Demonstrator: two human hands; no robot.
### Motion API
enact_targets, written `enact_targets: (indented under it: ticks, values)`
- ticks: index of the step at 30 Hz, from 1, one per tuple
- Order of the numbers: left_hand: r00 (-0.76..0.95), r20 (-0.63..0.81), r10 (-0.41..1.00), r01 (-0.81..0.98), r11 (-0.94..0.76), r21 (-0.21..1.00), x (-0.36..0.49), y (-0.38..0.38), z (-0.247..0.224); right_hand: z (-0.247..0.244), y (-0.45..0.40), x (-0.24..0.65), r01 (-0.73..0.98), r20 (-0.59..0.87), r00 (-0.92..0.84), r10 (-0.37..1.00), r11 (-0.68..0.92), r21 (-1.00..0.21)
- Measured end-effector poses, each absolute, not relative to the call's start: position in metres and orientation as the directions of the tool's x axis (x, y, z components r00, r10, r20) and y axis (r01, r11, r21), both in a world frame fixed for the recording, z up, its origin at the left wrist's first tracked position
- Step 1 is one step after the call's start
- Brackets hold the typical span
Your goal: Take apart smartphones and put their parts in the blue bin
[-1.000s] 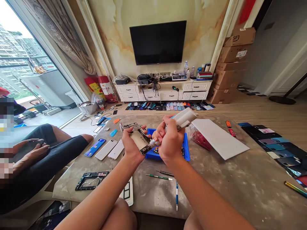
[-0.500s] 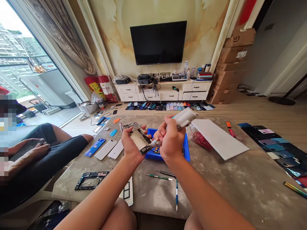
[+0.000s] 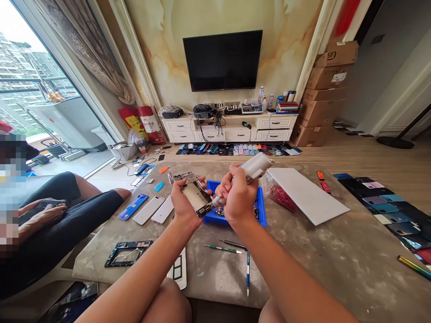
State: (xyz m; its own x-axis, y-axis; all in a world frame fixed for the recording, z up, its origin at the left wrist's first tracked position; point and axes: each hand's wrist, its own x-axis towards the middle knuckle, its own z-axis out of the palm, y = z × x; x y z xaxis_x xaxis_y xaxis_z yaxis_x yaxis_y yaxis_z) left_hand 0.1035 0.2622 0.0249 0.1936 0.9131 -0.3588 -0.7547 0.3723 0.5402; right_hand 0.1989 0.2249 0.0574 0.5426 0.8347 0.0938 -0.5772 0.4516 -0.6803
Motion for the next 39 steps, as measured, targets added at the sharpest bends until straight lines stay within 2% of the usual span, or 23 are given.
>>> enact_targets:
  ticks: [10, 16, 25, 39]
  values:
    - [0.193, -0.385, 0.903, -0.746, 0.39, 0.54, 0.107, 0.263, 0.022, 0.058, 0.225, 0.202, -0.599, 0.061, 0.514, 0.856, 0.409, -0.688]
    - [0.201, -0.379, 0.903, -0.746, 0.392, 0.538, 0.105, 0.262, 0.024, 0.06, 0.223, 0.199, -0.585, 0.094, 0.518, 0.85, 0.432, -0.687]
    - [0.215, -0.362, 0.907, -0.746, 0.392, 0.538, 0.109, 0.258, 0.031, 0.067, 0.219, 0.203, -0.546, 0.129, 0.612, 0.78, 0.535, -0.645]
    - [0.227, -0.35, 0.909, -0.738, 0.395, 0.547, 0.108, 0.258, 0.027, 0.058, 0.227, 0.203, -0.567, 0.119, 0.588, 0.8, 0.512, -0.645]
